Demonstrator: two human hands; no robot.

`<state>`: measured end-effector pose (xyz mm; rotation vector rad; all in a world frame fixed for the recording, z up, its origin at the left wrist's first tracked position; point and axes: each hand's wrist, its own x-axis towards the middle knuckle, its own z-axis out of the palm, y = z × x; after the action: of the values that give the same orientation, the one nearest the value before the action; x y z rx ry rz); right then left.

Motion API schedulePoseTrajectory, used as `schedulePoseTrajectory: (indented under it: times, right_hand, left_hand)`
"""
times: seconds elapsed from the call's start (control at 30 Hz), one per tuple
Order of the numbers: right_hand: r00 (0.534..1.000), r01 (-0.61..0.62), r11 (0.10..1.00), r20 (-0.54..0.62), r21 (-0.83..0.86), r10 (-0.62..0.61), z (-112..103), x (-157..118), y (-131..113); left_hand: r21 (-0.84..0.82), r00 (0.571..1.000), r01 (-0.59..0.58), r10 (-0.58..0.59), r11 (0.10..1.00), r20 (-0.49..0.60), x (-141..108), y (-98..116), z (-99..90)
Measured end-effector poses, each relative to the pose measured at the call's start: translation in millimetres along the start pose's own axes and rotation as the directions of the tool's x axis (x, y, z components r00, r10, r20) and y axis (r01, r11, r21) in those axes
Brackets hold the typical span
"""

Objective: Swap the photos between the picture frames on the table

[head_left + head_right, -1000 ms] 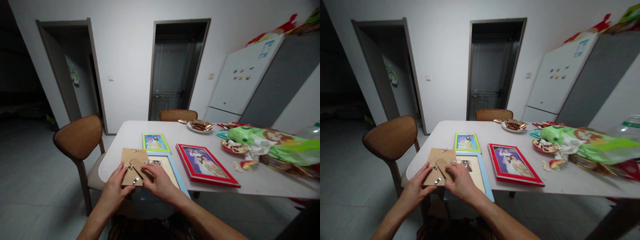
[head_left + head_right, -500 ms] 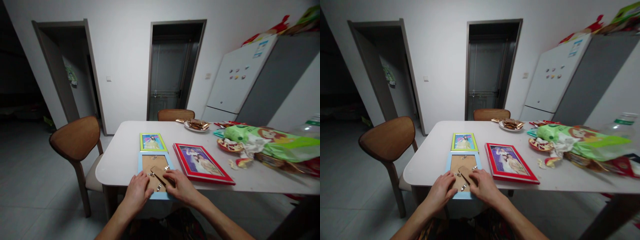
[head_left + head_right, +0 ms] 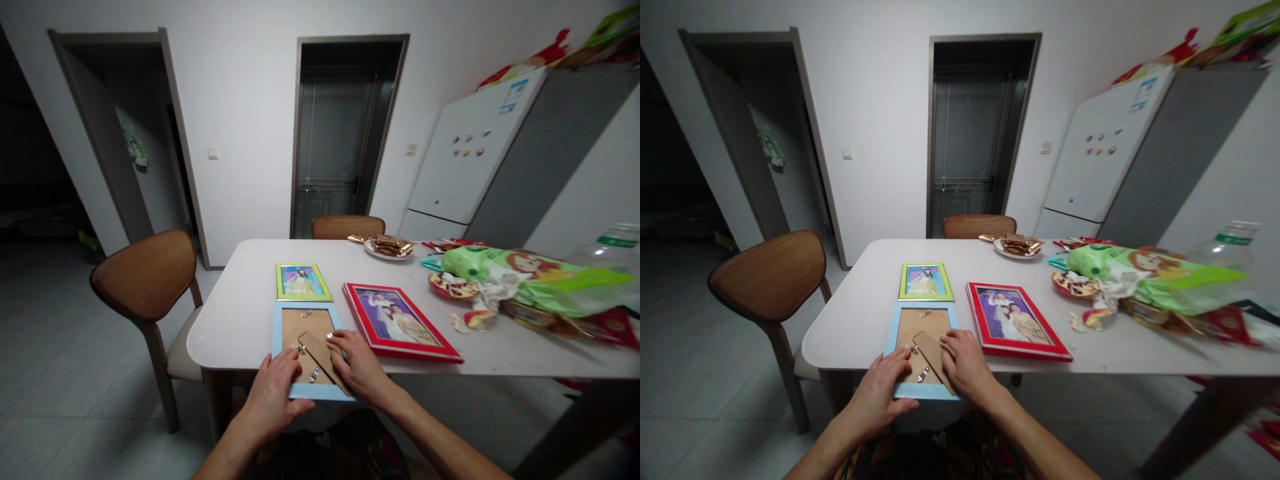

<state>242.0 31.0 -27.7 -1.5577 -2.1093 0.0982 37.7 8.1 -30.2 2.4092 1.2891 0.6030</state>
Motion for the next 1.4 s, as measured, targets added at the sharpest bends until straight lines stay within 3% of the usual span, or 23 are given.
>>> schedulePoseTrajectory:
  times: [0.2,0.83,0.97,1.17,1.4]
  right_hand:
    - [0.992,-0.085,0.979,0.081,-0.184,0.102,1.3,19.2,5.0]
    - [0.99,-0.05,0.993,0.128,-0.109,0.064,1.8,17.4,8.1]
    - [0.998,-0.038,0.997,0.052,-0.068,0.042,0.7,18.1,16.0]
    - [0.995,-0.089,0.995,0.035,-0.04,0.091,2.2,43.9,7.4]
    - [0.977,-0.187,0.968,0.071,-0.17,0.201,29.2,85.3,-10.6]
  left_hand:
    - [-0.021,0.999,0.0,-0.001,1.0,-0.04,0.8,-1.0,2.5]
    - [-0.064,0.996,0.025,-0.031,0.998,-0.084,0.4,-3.0,4.9]
    - [-0.059,0.997,0.004,-0.008,0.998,-0.072,-0.5,-5.9,6.0]
    - [-0.084,0.997,0.001,-0.008,0.996,-0.08,0.1,-8.0,6.9]
    - [-0.103,0.996,0.013,-0.021,0.995,-0.082,0.3,-6.9,4.0]
